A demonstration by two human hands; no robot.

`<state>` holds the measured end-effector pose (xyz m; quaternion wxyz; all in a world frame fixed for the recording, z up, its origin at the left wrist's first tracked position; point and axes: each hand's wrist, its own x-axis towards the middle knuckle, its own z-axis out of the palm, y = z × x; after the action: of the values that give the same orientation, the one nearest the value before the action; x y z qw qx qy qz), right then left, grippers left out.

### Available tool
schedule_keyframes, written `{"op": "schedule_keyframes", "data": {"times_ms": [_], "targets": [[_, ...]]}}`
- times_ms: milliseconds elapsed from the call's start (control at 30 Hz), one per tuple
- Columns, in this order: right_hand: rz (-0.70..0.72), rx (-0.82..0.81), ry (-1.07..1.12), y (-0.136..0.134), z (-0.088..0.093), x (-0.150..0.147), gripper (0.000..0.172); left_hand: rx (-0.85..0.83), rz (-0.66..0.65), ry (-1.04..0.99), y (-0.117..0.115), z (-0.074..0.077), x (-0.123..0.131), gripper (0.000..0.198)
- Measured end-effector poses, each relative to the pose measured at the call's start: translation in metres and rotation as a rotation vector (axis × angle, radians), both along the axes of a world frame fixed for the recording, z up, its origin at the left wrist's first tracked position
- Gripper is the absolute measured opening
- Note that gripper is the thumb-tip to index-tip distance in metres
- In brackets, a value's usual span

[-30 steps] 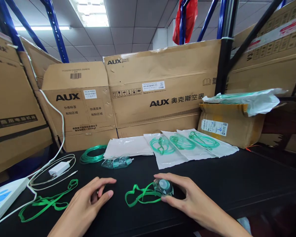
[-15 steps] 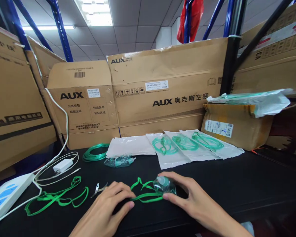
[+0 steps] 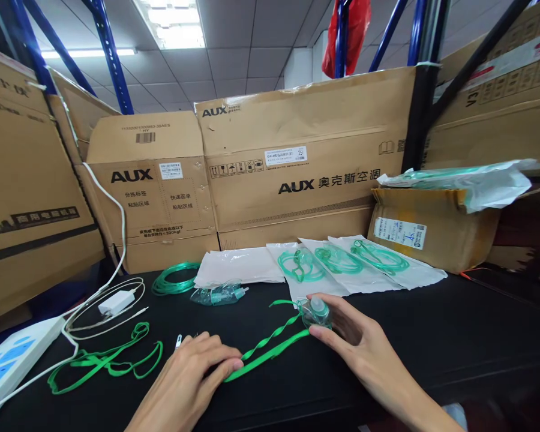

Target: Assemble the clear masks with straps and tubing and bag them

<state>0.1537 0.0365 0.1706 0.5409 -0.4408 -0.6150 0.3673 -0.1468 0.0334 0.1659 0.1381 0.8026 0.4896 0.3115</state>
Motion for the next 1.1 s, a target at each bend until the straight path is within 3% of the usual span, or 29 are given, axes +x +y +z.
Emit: {"op": "schedule_keyframes", "data": {"times_ms": [133, 233, 367, 500, 700, 900, 1000, 1100], "targets": [[0.045, -0.001, -0.024, -0.001, -0.002, 0.0, 0.048, -0.079, 0.152, 0.219, -0.001, 0.006, 0.005, 0.023], [0.077, 0.023, -0.073, -0.004, -0.001, 0.0, 0.039, -0.032, 0.291, 0.34, 0.001, 0.008, 0.006, 0.018], [0.104, 0.031, -0.176, -0.007, 0.001, 0.0, 0.036, -0.039, 0.473, 0.283, 0.006, 0.008, -0.002, 0.016], [0.102, 0.011, -0.316, -0.003, -0.005, 0.001, 0.041, -0.173, 0.379, 0.236, 0.015, 0.012, -0.01, 0.02], [0.069, 0.05, -0.578, 0.001, -0.023, 0.002, 0.057, -0.245, 0.231, 0.228, 0.03, 0.017, -0.018, 0.021], [0.013, 0.093, -0.694, 0.0, -0.033, 0.002, 0.062, -0.128, 0.308, 0.209, 0.022, 0.021, -0.035, 0.036], [0.006, 0.133, -0.715, 0.004, -0.042, 0.005, 0.061, -0.105, 0.337, 0.259, 0.016, 0.034, -0.042, 0.04], [0.015, 0.195, -0.679, 0.01, -0.054, 0.01, 0.064, -0.025, 0.351, 0.387, 0.025, 0.053, -0.057, 0.042]]}}
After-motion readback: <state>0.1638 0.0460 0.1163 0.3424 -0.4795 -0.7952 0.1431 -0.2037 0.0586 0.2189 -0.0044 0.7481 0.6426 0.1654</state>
